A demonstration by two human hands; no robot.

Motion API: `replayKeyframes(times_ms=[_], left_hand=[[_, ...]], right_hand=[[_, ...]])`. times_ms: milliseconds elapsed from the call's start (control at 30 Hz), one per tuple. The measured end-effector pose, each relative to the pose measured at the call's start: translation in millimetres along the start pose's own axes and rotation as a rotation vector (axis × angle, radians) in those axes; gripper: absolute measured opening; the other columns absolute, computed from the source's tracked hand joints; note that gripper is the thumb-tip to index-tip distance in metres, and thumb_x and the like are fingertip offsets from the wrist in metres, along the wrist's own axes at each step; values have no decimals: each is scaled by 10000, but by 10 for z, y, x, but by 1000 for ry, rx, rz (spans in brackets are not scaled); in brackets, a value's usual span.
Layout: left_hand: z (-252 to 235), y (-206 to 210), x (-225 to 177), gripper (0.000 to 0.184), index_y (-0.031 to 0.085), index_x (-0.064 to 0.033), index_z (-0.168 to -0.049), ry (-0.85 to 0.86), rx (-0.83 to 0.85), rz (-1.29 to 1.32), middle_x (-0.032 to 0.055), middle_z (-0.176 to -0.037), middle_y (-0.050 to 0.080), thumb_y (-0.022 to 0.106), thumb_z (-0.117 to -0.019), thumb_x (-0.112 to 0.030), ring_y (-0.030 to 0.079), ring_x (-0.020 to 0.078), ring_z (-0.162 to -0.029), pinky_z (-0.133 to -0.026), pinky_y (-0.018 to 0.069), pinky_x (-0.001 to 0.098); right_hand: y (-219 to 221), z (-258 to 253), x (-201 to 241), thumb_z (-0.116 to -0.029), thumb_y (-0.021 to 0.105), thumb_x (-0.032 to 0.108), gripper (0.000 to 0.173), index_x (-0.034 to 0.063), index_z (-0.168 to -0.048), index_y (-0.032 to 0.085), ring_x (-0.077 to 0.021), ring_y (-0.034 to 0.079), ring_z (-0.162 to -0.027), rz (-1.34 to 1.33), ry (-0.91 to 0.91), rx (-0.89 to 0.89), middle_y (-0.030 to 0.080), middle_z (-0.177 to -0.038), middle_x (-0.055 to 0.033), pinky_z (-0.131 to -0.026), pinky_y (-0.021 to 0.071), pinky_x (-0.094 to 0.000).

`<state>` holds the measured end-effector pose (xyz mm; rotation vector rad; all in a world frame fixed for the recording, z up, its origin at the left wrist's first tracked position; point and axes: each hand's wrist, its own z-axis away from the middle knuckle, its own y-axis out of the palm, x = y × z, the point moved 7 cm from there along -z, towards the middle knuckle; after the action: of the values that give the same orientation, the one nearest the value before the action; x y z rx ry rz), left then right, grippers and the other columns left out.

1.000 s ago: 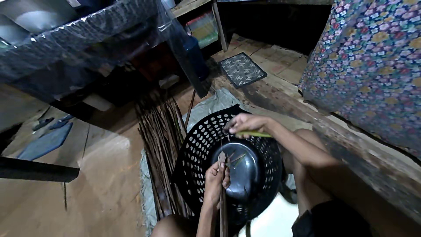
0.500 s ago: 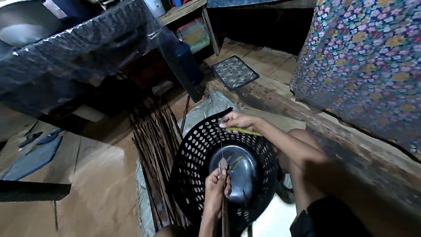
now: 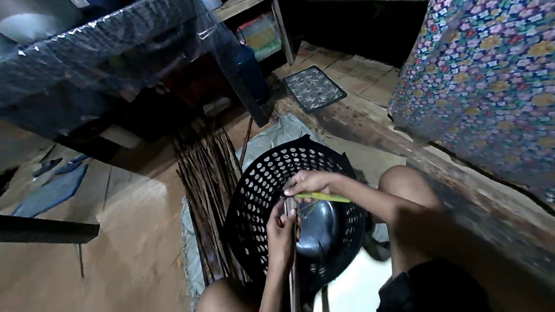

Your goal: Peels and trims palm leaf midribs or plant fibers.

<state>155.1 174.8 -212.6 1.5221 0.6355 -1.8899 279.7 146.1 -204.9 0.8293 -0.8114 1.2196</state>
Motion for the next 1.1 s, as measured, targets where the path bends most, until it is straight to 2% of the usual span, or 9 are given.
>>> replayKeyframes(times_ms=[67, 167, 367, 600, 767, 900, 1000, 1067, 1100], left_hand=[[17, -1, -44, 513, 308, 106, -1455, 73, 28, -62, -26, -791, 617, 469, -969, 82, 555, -52, -542, -511, 479, 118], [38, 30, -63, 332, 479, 142, -1321, 134, 104, -172, 39, -918, 650, 455, -997, 71, 518, -69, -559, -527, 458, 109], [56, 30, -60, 327, 483, 141, -1298, 21, 152, -133, -52, -734, 616, 410, -981, 108, 506, -76, -503, -498, 453, 97], [66, 65, -15, 375, 426, 103, -1380, -45, 219, 12, -92, -735, 582, 345, -1016, 63, 504, -67, -502, -497, 461, 100], [50, 33, -18, 386, 409, 84, -1383, -49, 204, 166, -102, -721, 588, 322, -1008, 73, 501, -69, -483, -479, 458, 90], [4, -47, -52, 410, 454, 105, -1362, 35, 109, 133, -116, -690, 609, 400, -956, 115, 517, -75, -487, -476, 460, 96], [-15, -95, -112, 440, 461, 119, -1370, 61, 29, 58, -90, -751, 638, 472, -930, 132, 523, -78, -514, -491, 454, 101], [-20, -108, -134, 460, 459, 121, -1369, 94, 12, 63, -75, -822, 674, 503, -911, 124, 538, -81, -530, -493, 460, 103], [-15, -108, -145, 476, 454, 123, -1371, 110, 10, 69, -68, -853, 680, 514, -899, 125, 541, -83, -537, -496, 462, 102]], right_hand=[[-90, -69, -35, -1088, 465, 110, 221, -63, -1173, 572, -5, 457, -551, -10, 28, -46, 498, -720, 32, -546, 407, -154], [-273, -126, -66, -1087, 468, 114, 210, -53, -1153, 577, 5, 468, -526, -38, 36, -102, 511, -697, 38, -518, 410, -140], [-491, -80, 71, -1088, 459, 97, 214, -55, -1204, 556, 8, 467, -542, -66, -14, -175, 504, -734, 37, -534, 417, -134], [-757, -100, 100, -1072, 479, 54, 175, -74, -1143, 574, 38, 482, -522, -99, -130, -244, 523, -672, 49, -519, 420, -100], [-712, -44, 182, -1068, 460, 28, 255, -96, -1275, 543, 46, 479, -534, -26, -244, -178, 530, -683, 57, -536, 420, -93], [-440, 53, 135, -1059, 434, 32, 382, -71, -1426, 411, 50, 481, -549, 13, -216, 15, 523, -729, 66, -538, 426, -99], [-85, 78, 35, -1008, 442, 22, 305, -40, -1306, 452, 57, 481, -518, -22, -198, 219, 508, -664, 100, -508, 418, -99], [86, 61, -21, -1000, 448, 25, 58, 76, -1017, 469, 55, 491, -496, -14, -156, 298, 514, -622, 107, -490, 417, -97], [136, 50, -48, -1004, 450, 23, 98, 99, -943, 456, 51, 499, -494, -16, -135, 326, 528, -617, 103, -490, 417, -100]])
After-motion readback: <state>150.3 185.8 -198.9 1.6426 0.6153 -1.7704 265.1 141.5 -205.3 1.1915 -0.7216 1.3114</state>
